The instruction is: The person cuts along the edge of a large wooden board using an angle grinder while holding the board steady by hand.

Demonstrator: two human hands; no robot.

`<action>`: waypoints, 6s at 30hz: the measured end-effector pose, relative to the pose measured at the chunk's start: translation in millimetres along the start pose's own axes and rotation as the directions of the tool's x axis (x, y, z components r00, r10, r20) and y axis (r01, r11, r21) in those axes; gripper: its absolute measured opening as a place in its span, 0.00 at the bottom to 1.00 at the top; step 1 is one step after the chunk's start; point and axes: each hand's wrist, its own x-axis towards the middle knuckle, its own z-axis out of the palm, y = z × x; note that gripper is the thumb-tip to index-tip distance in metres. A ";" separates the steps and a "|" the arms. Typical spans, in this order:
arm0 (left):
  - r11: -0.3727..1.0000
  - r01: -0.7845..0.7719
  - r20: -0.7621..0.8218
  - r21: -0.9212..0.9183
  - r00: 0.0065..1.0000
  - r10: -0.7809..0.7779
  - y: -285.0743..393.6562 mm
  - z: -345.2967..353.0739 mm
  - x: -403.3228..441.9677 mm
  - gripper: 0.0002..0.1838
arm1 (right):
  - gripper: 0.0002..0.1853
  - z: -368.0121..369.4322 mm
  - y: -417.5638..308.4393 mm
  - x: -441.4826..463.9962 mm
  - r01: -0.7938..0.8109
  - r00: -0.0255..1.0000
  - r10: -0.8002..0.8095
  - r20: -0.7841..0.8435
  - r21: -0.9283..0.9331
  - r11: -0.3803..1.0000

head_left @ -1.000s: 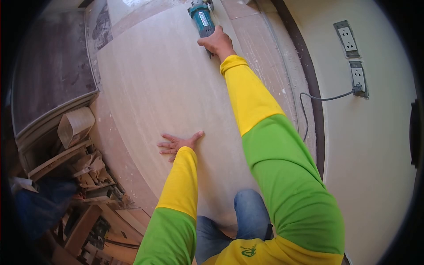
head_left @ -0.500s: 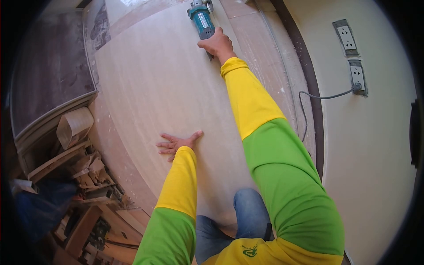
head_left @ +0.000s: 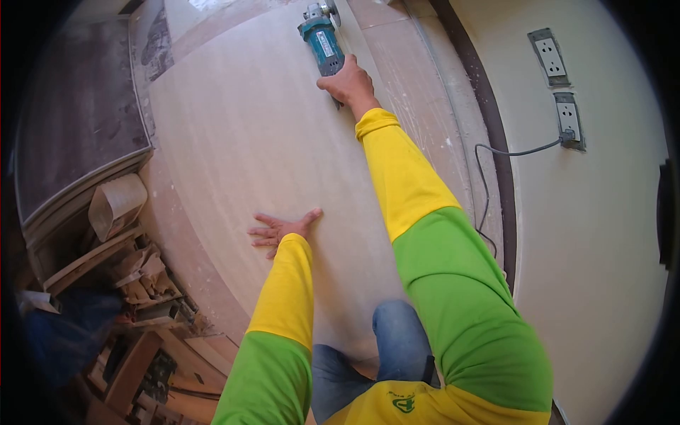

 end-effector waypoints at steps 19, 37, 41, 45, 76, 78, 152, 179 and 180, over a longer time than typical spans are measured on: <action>1.000 -0.007 -0.005 -0.012 1.000 0.007 -0.8 -0.4 -0.6 0.94 | 0.45 1.4 -2.9 13.2 0.018 1.000 -0.018 0.009 0.047 0.999; 1.000 -0.008 -0.027 -0.014 1.000 0.008 -1.0 2.8 0.7 0.94 | 0.45 -0.8 -4.0 10.7 0.021 1.000 -0.021 -0.010 0.017 1.000; 1.000 -0.014 -0.021 -0.013 1.000 0.013 -1.8 0.4 -1.5 0.94 | 0.45 1.8 -3.4 17.2 0.009 1.000 -0.009 0.007 0.063 0.998; 1.000 -0.010 -0.020 -0.009 1.000 0.010 -0.4 0.5 -1.1 0.94 | 0.45 0.8 3.1 2.0 0.023 1.000 -0.023 -0.009 0.044 0.999; 1.000 -0.013 -0.036 -0.003 0.999 0.013 -1.8 3.9 0.8 0.93 | 0.44 2.2 3.6 9.4 0.035 0.999 -0.033 -0.022 0.077 0.996; 1.000 -0.015 -0.035 -0.006 0.999 0.015 -2.4 3.5 -1.6 0.93 | 0.44 1.2 4.6 7.1 0.041 0.998 -0.038 -0.043 0.071 0.997; 0.999 -0.033 -0.051 -0.010 0.998 0.033 -4.3 5.1 -2.2 0.93 | 0.44 1.2 19.2 -11.9 0.026 1.000 -0.026 0.004 0.055 0.998; 0.994 -0.070 -0.113 -0.090 0.992 0.060 -11.8 18.8 12.2 0.95 | 0.45 1.6 24.0 -25.9 0.015 1.000 -0.015 -0.005 0.031 0.999; 0.992 -0.074 -0.117 -0.099 0.991 0.062 -11.8 19.4 11.6 0.95 | 0.45 0.9 24.8 -23.2 0.017 1.000 -0.017 -0.006 0.033 0.999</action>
